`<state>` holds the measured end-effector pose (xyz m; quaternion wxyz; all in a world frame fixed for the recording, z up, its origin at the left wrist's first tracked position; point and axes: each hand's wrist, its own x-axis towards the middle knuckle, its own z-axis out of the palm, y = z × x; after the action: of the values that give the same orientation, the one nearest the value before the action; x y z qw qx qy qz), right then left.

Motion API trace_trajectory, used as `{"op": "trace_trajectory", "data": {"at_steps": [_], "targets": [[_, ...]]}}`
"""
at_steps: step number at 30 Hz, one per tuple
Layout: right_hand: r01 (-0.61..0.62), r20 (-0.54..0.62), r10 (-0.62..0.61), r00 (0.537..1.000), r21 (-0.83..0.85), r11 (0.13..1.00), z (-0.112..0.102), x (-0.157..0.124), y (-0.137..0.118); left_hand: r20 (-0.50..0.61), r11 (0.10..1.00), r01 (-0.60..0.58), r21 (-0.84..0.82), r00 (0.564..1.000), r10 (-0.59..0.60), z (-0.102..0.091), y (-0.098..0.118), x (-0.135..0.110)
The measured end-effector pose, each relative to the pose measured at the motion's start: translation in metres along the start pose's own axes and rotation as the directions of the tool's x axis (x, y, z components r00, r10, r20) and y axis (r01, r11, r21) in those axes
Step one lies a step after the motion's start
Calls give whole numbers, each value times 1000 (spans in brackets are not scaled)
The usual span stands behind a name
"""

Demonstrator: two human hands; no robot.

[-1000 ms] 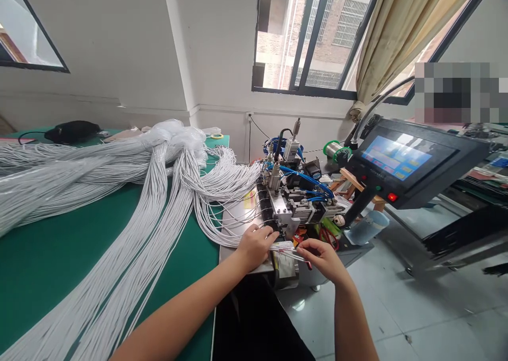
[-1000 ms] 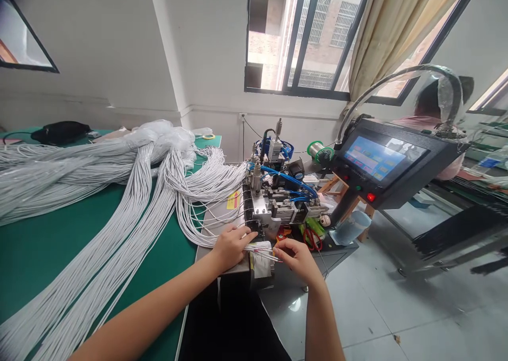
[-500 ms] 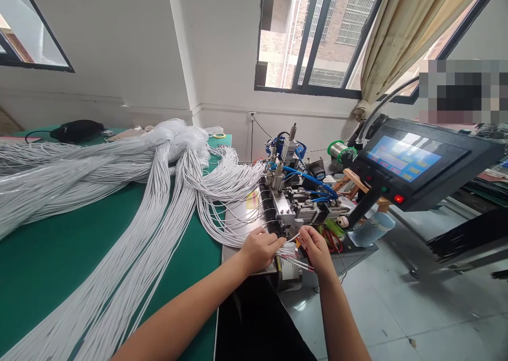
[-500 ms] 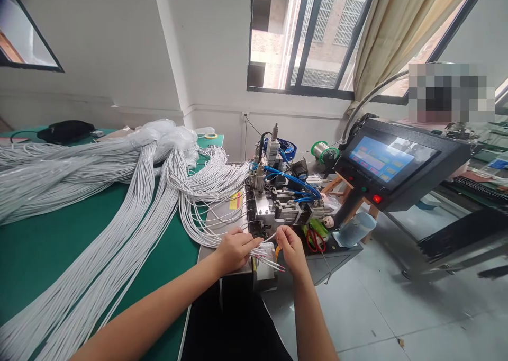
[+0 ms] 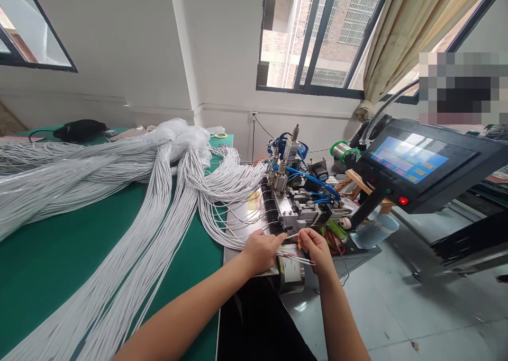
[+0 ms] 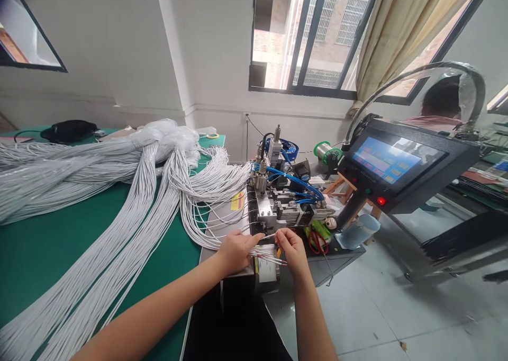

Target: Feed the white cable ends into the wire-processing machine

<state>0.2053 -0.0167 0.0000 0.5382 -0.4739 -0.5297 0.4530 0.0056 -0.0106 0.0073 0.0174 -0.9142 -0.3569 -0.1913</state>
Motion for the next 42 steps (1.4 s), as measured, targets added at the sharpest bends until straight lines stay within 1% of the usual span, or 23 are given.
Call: {"op": "trace_trajectory", "data": {"at_steps": [7, 11, 15, 19, 23, 26, 32, 38, 42], "targets": [[12, -16, -11, 1000, 32, 999, 0, 0, 1, 35, 999, -53, -8, 998, 54, 2, -1, 0], [16, -40, -16, 999, 10, 1000, 3, 0, -1, 37, 997, -83, 1, 996, 83, 3, -2, -1], [41, -49, -47, 998, -122, 992, 0, -1, 1, 22, 999, -43, 31, 999, 43, 2, -1, 0], [77, -16, -85, 996, -296, 952, -6, 0, 8, 17, 999, 2, 45, 1000, -3, 3, 0, 0], [70, 1, -76, 997, -397, 915, -8, 3, 15, 32, 999, 21, 40, 999, -22, 3, 0, 0], [47, 16, -44, 999, -390, 920, -5, 5, 19, 46, 998, 33, 52, 998, -35, 1, 1, 0], [8, 30, 1, 1000, -294, 956, -1, 8, 29, 60, 996, 67, 52, 996, -70, -1, 3, 1], [66, 15, -65, 998, -288, 955, -2, 9, 33, 46, 996, 67, 54, 996, -70, 1, 2, 1], [79, 32, -73, 997, -272, 959, -2, 14, 36, 47, 996, 74, 54, 996, -77, 1, 2, 2]]}}
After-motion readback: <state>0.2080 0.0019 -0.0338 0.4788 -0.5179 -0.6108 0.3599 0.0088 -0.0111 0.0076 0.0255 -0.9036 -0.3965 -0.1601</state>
